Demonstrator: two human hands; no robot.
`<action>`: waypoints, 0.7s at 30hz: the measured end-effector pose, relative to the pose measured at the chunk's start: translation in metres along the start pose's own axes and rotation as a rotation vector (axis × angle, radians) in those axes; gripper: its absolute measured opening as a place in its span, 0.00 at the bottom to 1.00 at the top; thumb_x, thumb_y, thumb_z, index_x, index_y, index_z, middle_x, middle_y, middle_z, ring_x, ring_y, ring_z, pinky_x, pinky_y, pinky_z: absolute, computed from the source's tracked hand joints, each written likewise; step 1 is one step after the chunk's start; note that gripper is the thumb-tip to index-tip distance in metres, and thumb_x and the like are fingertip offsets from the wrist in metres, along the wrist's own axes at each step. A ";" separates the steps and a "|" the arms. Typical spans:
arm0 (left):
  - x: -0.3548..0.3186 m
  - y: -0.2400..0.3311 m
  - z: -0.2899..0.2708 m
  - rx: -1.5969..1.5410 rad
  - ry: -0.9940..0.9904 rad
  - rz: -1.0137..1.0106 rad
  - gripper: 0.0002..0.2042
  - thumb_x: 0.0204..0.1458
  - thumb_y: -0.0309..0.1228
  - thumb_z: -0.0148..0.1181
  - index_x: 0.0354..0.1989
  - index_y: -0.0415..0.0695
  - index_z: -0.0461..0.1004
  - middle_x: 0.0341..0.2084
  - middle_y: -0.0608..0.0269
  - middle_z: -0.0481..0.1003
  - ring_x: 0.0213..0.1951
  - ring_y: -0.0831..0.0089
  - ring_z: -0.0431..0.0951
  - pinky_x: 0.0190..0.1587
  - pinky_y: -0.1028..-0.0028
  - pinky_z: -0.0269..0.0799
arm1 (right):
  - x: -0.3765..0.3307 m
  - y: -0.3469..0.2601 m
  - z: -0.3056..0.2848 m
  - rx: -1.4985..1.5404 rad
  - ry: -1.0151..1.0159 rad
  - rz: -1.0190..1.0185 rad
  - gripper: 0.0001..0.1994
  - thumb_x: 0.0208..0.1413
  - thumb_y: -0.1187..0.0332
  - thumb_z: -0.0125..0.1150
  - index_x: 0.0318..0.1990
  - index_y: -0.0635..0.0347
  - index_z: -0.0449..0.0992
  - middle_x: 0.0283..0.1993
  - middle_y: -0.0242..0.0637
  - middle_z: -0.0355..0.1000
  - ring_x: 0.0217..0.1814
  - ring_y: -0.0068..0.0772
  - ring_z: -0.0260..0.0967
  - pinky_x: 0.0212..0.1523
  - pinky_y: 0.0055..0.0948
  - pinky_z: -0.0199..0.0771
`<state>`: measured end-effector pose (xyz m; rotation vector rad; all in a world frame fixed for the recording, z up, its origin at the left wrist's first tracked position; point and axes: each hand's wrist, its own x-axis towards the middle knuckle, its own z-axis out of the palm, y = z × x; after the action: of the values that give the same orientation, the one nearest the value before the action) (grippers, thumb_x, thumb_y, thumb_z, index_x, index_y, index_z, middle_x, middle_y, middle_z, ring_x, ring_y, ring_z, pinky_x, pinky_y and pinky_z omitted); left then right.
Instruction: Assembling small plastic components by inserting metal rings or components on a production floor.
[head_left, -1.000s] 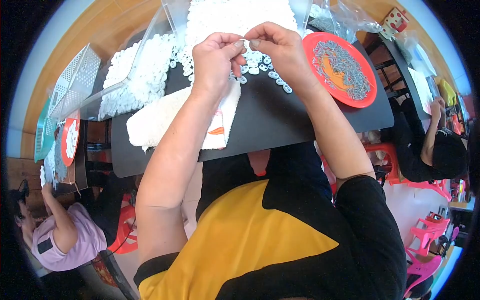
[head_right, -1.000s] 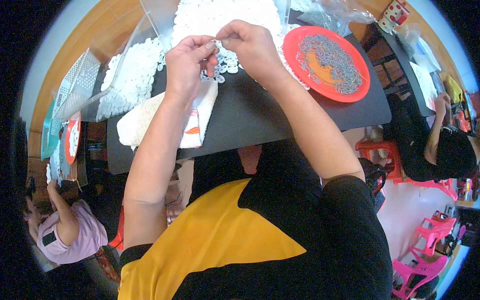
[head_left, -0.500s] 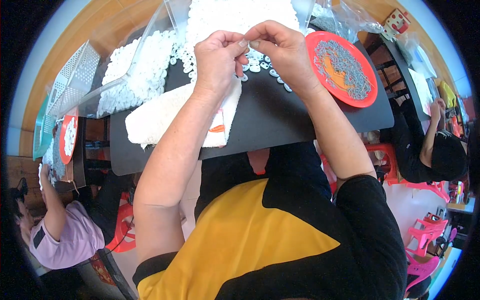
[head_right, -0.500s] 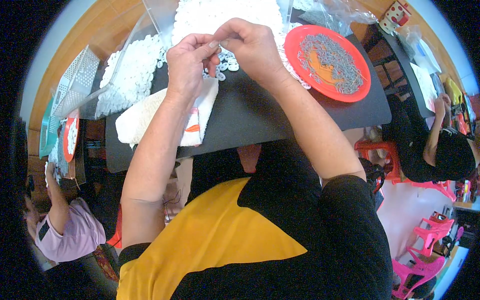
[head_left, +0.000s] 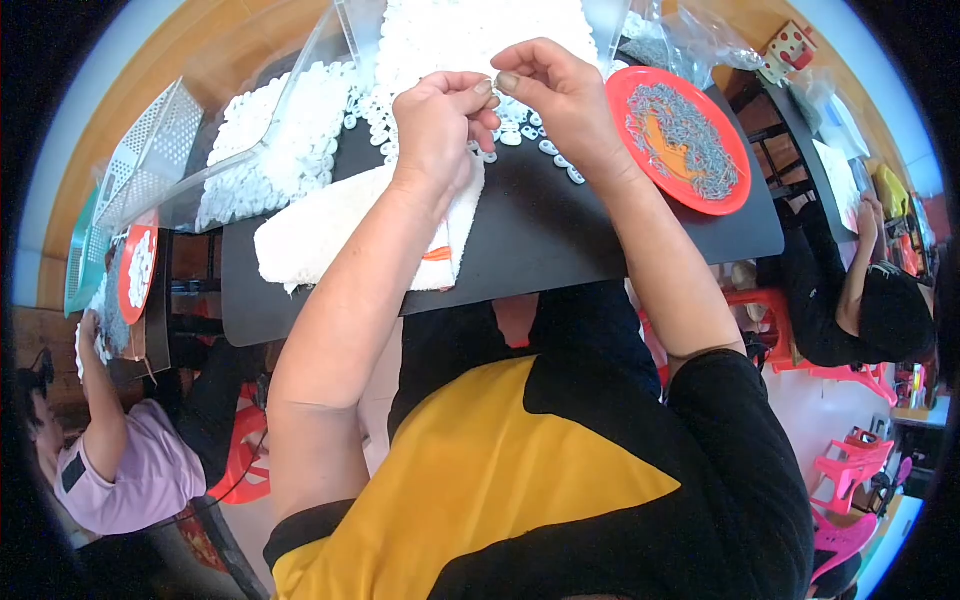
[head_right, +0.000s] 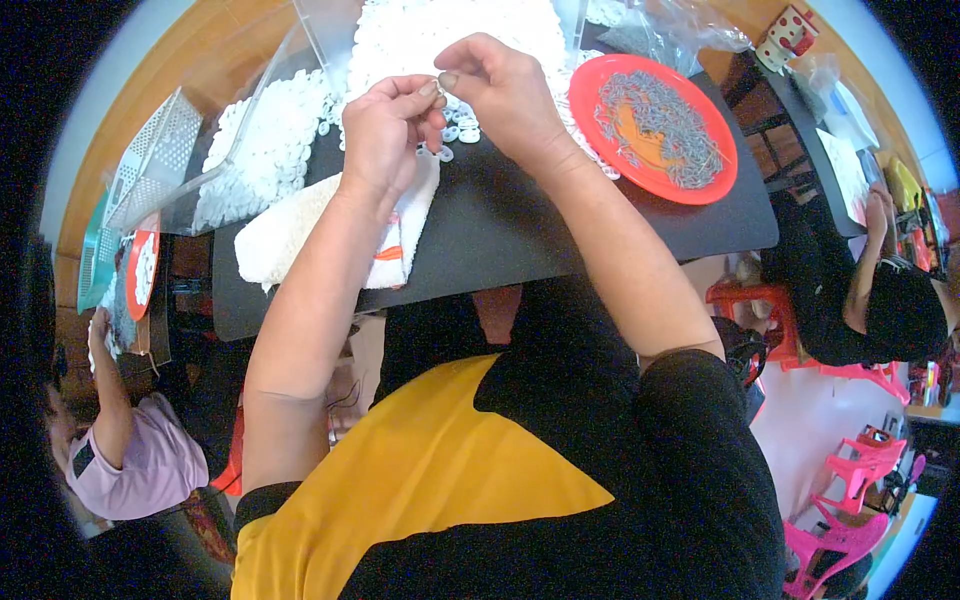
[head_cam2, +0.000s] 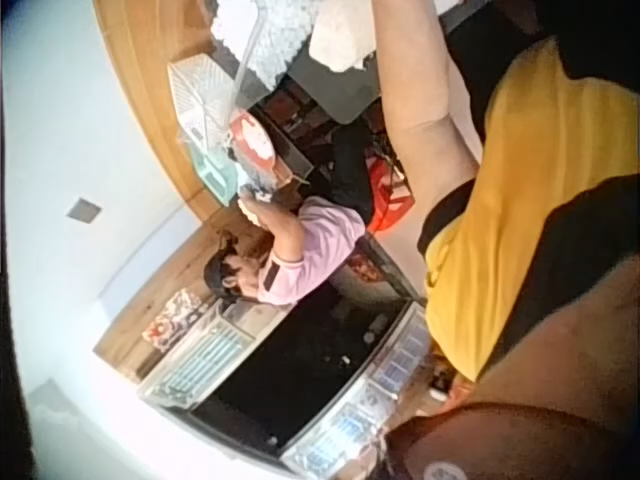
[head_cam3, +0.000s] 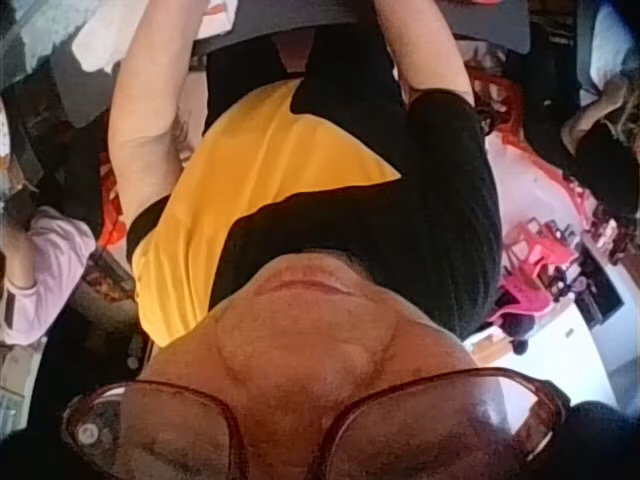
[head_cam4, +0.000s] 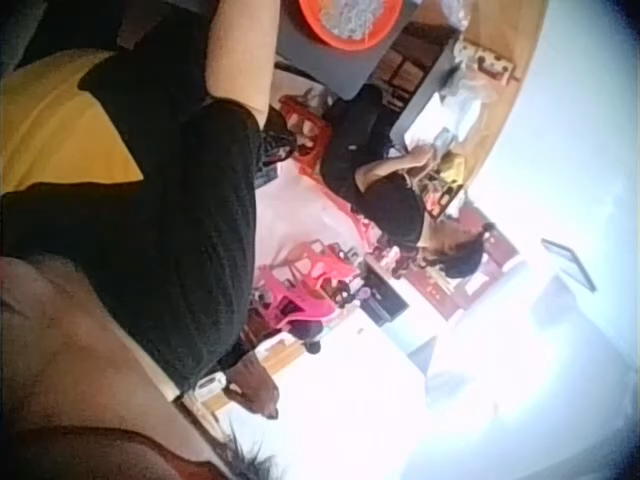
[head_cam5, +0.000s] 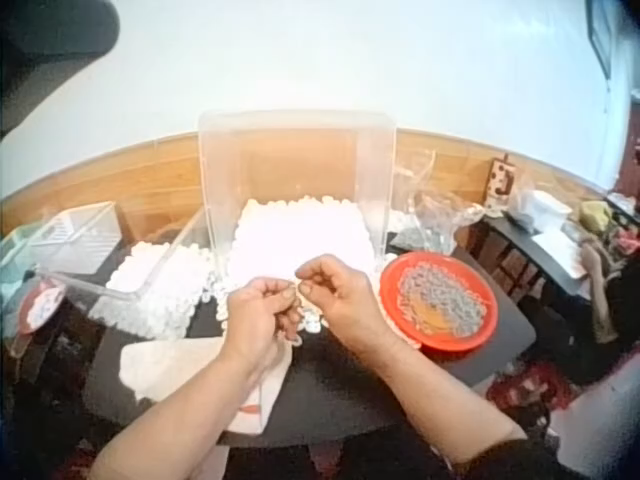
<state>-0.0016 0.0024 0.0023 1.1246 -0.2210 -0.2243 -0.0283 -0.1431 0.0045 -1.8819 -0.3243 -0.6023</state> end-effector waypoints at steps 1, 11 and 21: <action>0.001 0.000 -0.001 -0.021 0.003 -0.023 0.03 0.53 0.20 0.55 0.34 0.32 0.71 0.23 0.56 0.74 0.19 0.75 0.72 0.16 0.78 0.67 | 0.000 0.000 0.000 0.020 -0.002 0.019 0.08 0.55 0.74 0.59 0.42 0.65 0.75 0.36 0.31 0.73 0.40 0.19 0.70 0.43 0.20 0.71; 0.002 0.000 -0.002 -0.013 0.009 -0.026 0.03 0.53 0.20 0.54 0.34 0.32 0.71 0.23 0.55 0.74 0.19 0.75 0.73 0.16 0.78 0.67 | -0.001 0.003 -0.001 -0.076 -0.025 0.074 0.07 0.57 0.71 0.58 0.40 0.65 0.75 0.34 0.29 0.73 0.38 0.17 0.67 0.40 0.19 0.68; -0.002 0.004 0.002 0.152 0.018 -0.060 0.03 0.53 0.21 0.56 0.31 0.33 0.72 0.21 0.58 0.74 0.18 0.76 0.73 0.14 0.79 0.64 | -0.001 0.003 0.000 -0.221 -0.009 0.120 0.07 0.54 0.71 0.58 0.34 0.67 0.74 0.25 0.30 0.70 0.31 0.18 0.64 0.33 0.22 0.66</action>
<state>-0.0033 0.0033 0.0067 1.2847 -0.1909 -0.2537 -0.0279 -0.1438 0.0015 -2.1003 -0.1538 -0.5666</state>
